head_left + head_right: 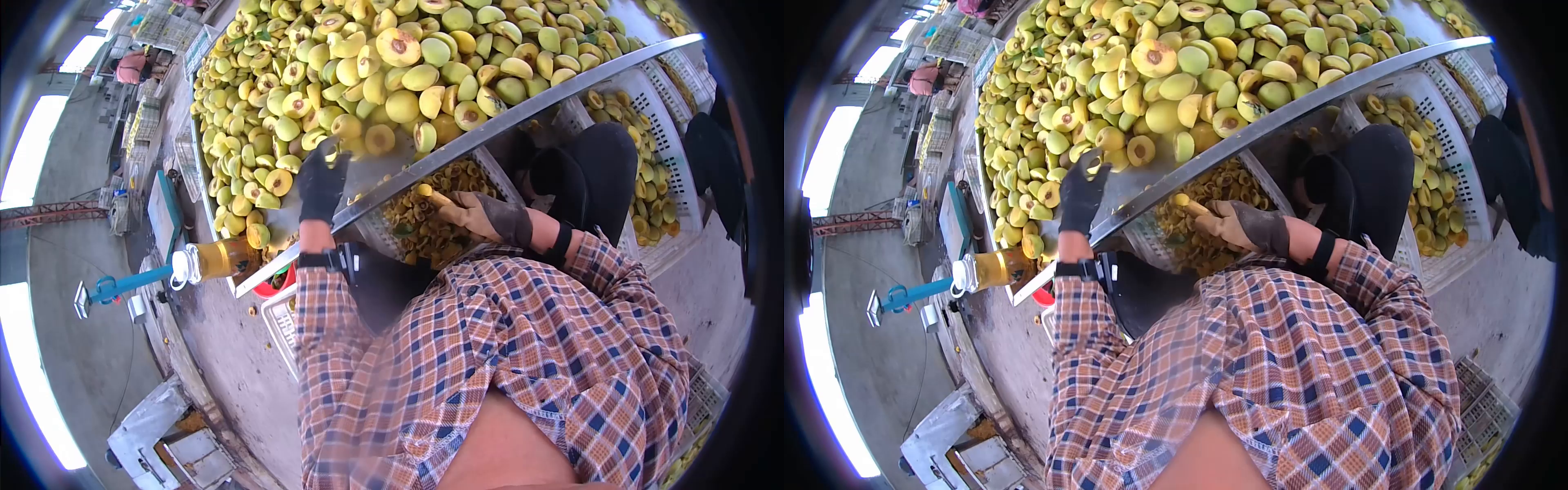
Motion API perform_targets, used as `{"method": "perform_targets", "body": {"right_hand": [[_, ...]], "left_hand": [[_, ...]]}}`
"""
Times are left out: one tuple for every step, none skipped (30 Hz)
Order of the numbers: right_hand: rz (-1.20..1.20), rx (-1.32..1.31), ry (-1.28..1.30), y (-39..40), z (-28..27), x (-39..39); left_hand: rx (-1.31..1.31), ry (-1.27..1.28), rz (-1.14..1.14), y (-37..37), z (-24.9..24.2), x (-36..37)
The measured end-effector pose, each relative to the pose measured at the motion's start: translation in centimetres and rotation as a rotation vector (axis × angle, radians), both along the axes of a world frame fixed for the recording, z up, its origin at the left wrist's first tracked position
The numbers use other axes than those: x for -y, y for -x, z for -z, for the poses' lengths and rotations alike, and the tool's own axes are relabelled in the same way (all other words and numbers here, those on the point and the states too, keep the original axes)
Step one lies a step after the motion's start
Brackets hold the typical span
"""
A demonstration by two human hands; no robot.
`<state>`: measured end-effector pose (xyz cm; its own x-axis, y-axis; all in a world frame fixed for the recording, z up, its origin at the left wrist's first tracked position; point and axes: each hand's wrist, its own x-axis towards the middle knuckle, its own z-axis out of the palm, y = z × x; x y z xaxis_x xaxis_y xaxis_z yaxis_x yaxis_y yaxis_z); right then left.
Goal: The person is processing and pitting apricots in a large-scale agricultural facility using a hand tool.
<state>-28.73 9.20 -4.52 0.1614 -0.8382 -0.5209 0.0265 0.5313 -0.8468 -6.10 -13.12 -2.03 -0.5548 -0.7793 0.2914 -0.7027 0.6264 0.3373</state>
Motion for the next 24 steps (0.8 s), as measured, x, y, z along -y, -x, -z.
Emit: {"method": "perform_targets", "body": {"right_hand": [[0.04,0.063,-0.04,-0.1,-0.2,0.0],[0.082,0.125,-0.075,-0.4,-0.7,0.2],[0.125,0.19,-0.11,-0.5,-1.2,0.2],[0.207,0.29,-0.062,-1.7,3.6,0.5],[0.17,0.286,-0.081,-1.5,3.1,0.5],[0.132,0.282,-0.098,-1.3,2.5,0.5],[0.094,0.279,-0.115,-1.2,2.0,0.5],[0.067,0.315,-0.095,-1.3,3.2,0.4],[0.055,0.244,-0.053,-0.9,1.5,0.4],[0.042,0.172,-0.012,-0.2,-0.6,0.0],[0.027,0.104,0.025,0.0,-1.9,-0.2],[0.022,-0.011,0.273,0.0,1.0,0.0],[0.039,0.154,0.221,0.1,0.6,0.4],[0.053,0.319,0.164,0.0,-0.4,0.8],[0.066,0.482,0.101,-0.3,-1.5,1.0],[0.009,0.309,0.212,-0.9,-2.8,1.3],[0.005,0.268,0.347,-1.4,-3.2,1.6],[0.003,0.225,0.482,-1.9,-3.5,1.8],[0.003,0.181,0.617,-2.4,-3.6,2.0],[0.033,0.289,0.603,-2.9,-3.0,2.4],[0.021,0.21,0.649,-3.0,-3.3,2.4],[0.007,0.13,0.695,-2.8,-3.9,2.2],[-0.007,0.049,0.739,-2.6,-4.3,2.1],[-0.056,-0.069,0.675,-2.5,-4.5,2.2]], "left_hand": [[0.14,-0.04,-0.102,0.6,0.9,0.9],[0.225,-0.053,-0.155,1.8,0.3,0.7],[0.31,-0.067,-0.209,2.8,-0.3,0.2],[0.323,-0.065,-0.212,3.3,-0.4,-0.1],[0.336,-0.064,-0.217,3.5,-0.4,-0.4],[0.348,-0.062,-0.224,3.7,-0.4,-0.5],[0.158,-0.143,-0.178,2.8,0.6,0.2],[-0.03,-0.224,-0.132,1.0,2.5,1.7],[-0.22,-0.301,-0.082,0.7,2.1,1.9],[-0.523,-0.638,-0.089,0.1,2.0,1.5],[-0.712,-0.899,-0.134,0.3,-1.2,-0.5],[-0.73,-0.811,-0.017,-0.3,-2.8,-2.6],[-0.724,-0.564,0.039,-0.7,-1.4,-2.8],[-0.696,-0.286,0.061,-1.1,0.0,-2.9],[-0.664,-0.014,0.045,-0.4,-0.4,-3.8],[-0.98,-0.734,-0.03,-1.4,-1.8,-5.0],[-1.188,-1.091,-0.033,-1.2,-2.1,-6.0],[-1.401,-1.431,-0.123,-1.0,-2.4,-6.9],[-1.043,-0.983,0.041,-1.6,-1.5,-7.2],[-0.67,-0.541,0.184,-2.4,-0.5,-7.5],[-0.287,-0.103,0.311,-3.0,0.5,-7.7],[-0.254,-0.117,0.287,-3.5,1.4,-7.8],[-0.501,-0.489,0.182,-3.0,1.0,-8.2],[-0.742,-0.862,0.063,-1.9,0.0,-9.0]]}}
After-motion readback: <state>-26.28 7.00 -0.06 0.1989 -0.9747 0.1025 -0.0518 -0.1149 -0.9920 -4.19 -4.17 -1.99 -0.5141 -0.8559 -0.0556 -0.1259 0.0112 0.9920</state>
